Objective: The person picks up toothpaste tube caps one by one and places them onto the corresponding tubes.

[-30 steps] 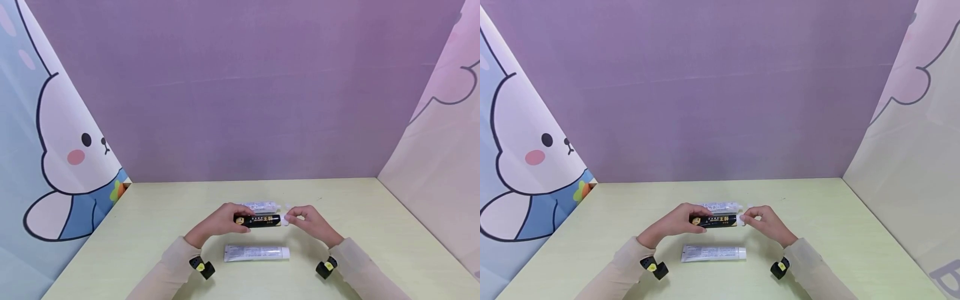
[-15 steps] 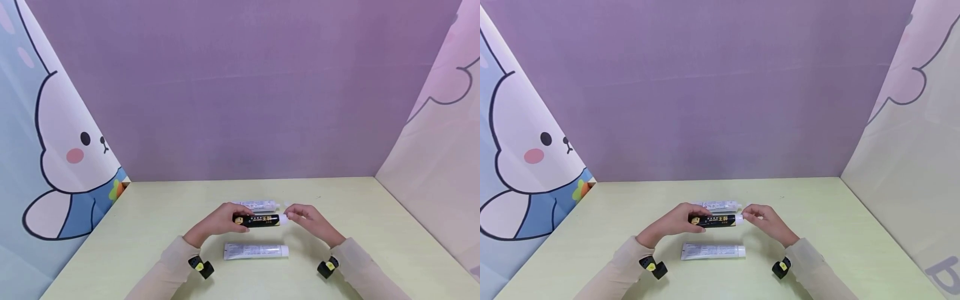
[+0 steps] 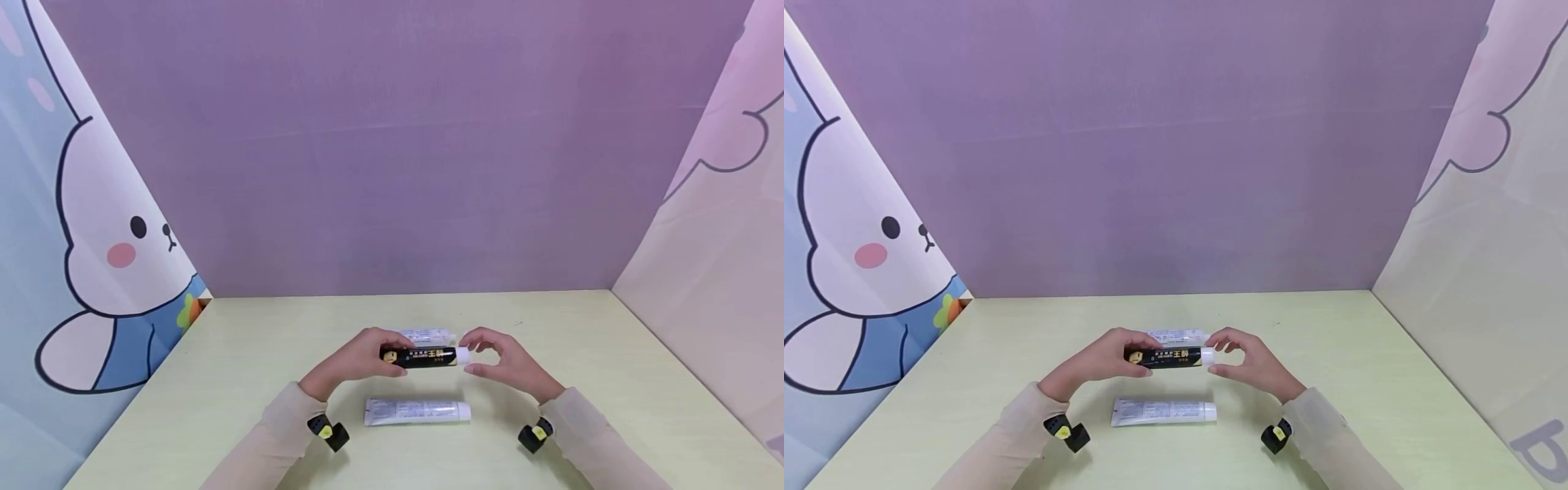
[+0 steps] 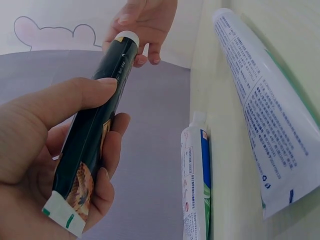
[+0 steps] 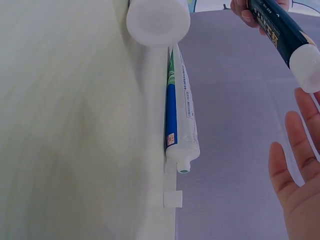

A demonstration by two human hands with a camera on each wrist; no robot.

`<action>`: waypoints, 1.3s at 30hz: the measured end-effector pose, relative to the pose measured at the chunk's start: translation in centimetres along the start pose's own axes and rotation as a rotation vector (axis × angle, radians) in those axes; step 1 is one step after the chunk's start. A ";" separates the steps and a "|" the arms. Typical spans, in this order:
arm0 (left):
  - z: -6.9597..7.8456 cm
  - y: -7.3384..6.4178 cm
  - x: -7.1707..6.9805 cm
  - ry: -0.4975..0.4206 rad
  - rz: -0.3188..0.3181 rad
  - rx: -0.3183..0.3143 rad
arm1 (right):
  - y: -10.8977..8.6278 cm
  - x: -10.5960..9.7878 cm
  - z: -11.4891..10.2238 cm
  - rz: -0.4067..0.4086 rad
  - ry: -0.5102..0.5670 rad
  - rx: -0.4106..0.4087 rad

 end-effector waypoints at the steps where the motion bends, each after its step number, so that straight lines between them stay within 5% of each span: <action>1: 0.0 0.0 0.0 -0.004 0.001 0.000 | 0.0 0.0 -0.1 0.002 -0.004 -0.011; 11: -0.2 -0.1 0.2 -0.021 0.004 -0.010 | 0.5 0.2 2.5 0.028 -0.044 -0.063; 21: 0.0 -0.2 0.1 -0.014 0.002 -0.011 | 0.5 0.1 2.8 0.044 -0.041 -0.063; 39: 0.3 -0.3 -0.1 -0.015 0.007 -0.008 | 0.5 -0.1 3.1 0.075 -0.074 0.064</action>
Point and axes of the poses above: each hand's wrist, its own y-axis towards the middle knuckle, its own x-axis out of the palm, z = x × y, the point moved 8 cm from there along y, towards the middle knuckle, and after that the axes turned 11 degrees about x, right-handed, at the moved point
